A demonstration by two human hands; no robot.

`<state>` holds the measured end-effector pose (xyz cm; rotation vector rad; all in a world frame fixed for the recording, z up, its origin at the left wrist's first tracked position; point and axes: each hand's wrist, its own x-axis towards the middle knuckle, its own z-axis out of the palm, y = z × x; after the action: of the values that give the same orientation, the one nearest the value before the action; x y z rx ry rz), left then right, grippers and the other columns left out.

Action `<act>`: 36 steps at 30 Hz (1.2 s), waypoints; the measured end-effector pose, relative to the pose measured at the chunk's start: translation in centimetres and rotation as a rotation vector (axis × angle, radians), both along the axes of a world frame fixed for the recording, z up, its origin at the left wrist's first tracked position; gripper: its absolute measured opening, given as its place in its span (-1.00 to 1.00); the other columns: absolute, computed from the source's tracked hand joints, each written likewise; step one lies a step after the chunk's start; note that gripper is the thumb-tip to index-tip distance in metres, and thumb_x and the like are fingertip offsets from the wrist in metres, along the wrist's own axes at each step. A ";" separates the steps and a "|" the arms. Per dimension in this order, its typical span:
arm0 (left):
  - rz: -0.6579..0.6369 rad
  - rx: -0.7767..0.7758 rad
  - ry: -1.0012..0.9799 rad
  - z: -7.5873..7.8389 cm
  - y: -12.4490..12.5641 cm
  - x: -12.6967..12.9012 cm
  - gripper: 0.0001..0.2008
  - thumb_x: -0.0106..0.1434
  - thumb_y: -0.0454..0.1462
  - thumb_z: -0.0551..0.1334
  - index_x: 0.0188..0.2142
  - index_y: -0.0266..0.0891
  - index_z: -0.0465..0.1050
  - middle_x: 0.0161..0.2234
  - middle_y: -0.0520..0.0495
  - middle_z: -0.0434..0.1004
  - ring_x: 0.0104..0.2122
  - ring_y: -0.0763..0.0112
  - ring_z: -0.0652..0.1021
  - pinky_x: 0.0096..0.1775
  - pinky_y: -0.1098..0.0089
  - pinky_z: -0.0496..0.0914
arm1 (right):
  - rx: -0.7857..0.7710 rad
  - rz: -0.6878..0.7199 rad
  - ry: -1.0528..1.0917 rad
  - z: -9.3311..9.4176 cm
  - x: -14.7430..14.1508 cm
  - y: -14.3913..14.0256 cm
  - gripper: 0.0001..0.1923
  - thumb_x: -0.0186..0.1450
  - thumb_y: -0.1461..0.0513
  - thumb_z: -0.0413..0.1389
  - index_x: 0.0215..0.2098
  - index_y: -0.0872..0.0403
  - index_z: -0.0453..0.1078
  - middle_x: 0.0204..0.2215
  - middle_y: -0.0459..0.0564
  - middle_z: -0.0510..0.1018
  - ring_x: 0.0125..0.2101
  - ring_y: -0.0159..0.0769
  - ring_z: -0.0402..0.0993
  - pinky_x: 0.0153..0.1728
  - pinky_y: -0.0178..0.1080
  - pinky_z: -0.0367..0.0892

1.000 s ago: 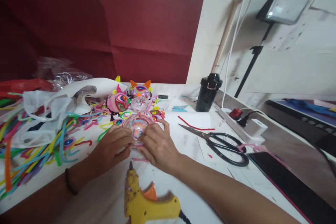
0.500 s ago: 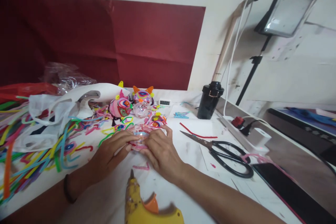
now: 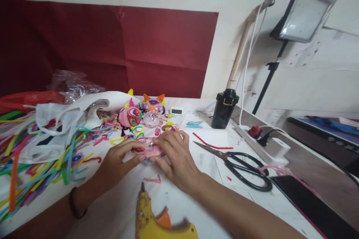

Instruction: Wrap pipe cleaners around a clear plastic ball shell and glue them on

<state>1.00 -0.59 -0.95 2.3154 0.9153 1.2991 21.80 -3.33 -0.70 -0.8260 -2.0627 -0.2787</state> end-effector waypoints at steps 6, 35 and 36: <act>0.049 -0.395 -0.369 0.0 0.3 0.0 -0.78 0.11 -0.17 0.31 -0.27 -0.24 0.48 -0.31 -0.07 0.55 -0.29 0.27 0.54 -0.26 0.36 0.40 | -0.067 -0.108 0.270 -0.4 0.0 0.5 -0.58 0.33 0.15 0.10 0.13 -0.01 0.20 0.01 0.10 0.40 0.05 -0.08 0.27 0.05 0.03 0.13; -0.162 -0.746 -0.761 0.8 -1.8 1.8 -0.78 0.04 -0.25 0.38 -0.32 -0.21 0.43 -0.40 0.00 0.54 -0.41 0.41 0.54 -0.34 0.44 0.41 | -0.529 -0.005 0.441 -0.7 -4.4 1.2 -0.32 0.10 0.20 0.24 0.14 0.13 0.13 -0.07 0.18 0.43 -0.05 -0.04 0.39 -0.03 0.06 0.33; -0.151 -0.746 -0.770 0.9 -1.9 1.8 -0.79 0.03 -0.24 0.38 -0.35 -0.20 0.42 -0.40 -0.01 0.54 -0.41 0.39 0.54 -0.37 0.44 0.41 | -0.492 -0.036 0.387 -0.6 -4.6 1.2 -0.29 0.10 0.21 0.25 0.15 0.16 0.11 -0.04 0.22 0.40 -0.03 -0.01 0.36 -0.01 0.06 0.31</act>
<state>2.84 -2.46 -0.03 1.1537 0.7430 1.3146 17.17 -2.11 -1.35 -1.1109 -1.7655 0.3624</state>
